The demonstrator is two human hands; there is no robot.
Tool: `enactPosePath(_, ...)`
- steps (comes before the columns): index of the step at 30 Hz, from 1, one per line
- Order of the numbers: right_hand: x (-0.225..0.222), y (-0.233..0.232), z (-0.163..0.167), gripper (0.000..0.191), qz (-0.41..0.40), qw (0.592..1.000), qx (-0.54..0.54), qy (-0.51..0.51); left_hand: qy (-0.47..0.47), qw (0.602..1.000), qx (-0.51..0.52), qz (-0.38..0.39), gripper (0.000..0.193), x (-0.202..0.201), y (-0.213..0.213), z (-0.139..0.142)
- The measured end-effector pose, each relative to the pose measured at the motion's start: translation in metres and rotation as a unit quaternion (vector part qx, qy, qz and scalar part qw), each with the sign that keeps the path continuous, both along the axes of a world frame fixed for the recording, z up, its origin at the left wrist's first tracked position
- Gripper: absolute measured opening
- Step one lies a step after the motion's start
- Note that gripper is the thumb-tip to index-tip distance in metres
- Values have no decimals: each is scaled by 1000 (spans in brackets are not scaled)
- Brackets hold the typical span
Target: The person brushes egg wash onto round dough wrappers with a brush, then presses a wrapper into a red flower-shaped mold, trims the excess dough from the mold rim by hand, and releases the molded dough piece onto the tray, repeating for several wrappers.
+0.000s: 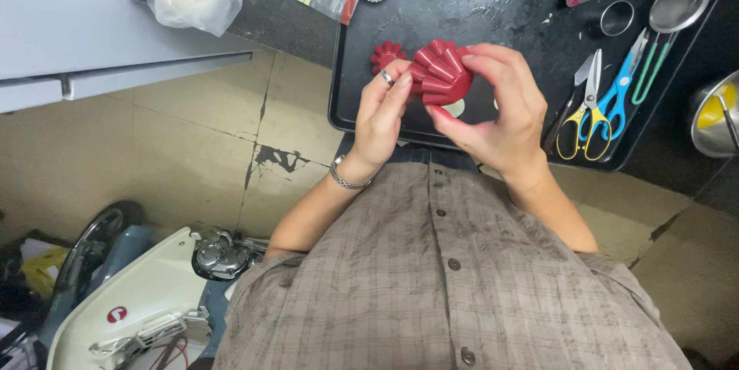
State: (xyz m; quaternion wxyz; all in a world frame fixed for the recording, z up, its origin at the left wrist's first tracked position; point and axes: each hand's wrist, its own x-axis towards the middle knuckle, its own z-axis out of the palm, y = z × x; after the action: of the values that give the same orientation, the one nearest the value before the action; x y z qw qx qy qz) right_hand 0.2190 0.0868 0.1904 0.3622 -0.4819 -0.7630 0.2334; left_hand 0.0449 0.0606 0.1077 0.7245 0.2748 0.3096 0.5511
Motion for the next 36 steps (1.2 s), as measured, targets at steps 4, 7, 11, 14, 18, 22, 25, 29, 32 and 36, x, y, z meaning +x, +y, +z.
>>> enactPosePath(4, 0, -1, -2, 59, -8, 1000, 3, -11, 14, 999, 30, -16, 20, 3, -3, 6)
enactPosePath(7, 5, -1, -8, 58, -3, 978, -120, 170, -26, 998, 45, -23, 29, 8, -4, 12)
enactPosePath(11, 18, -1, -17, 53, 107, 886, -279, 355, -77, 991, 53, -92, 31, 4, 1, 23)
enactPosePath(14, 29, -3, -18, 39, 163, 892, -243, 345, -4, 978, 146, -148, 31, -5, 8, 35)
enactPosePath(18, 45, 0, -12, 30, 219, 911, -238, 255, 182, 929, 258, -194, 39, -13, 20, 49)
enactPosePath(22, 51, 2, -11, 28, 228, 921, -232, 215, 243, 903, 304, -184, 31, -10, 24, 49)
enactPosePath(25, 54, -1, -19, 28, 236, 913, -230, 239, 237, 906, 298, -187, 29, -8, 21, 34)
enactPosePath(29, 59, -4, -51, 66, 101, 884, -360, 280, 138, 976, 95, -139, 22, 7, 21, -7)
enactPosePath(32, 52, -7, -100, 55, 33, 928, -330, 171, 28, 994, -46, -91, 22, 17, 18, -39)
enactPosePath(36, 48, -32, -155, 42, -50, 970, -221, -84, -12, 996, -83, -14, 19, 16, 13, -63)
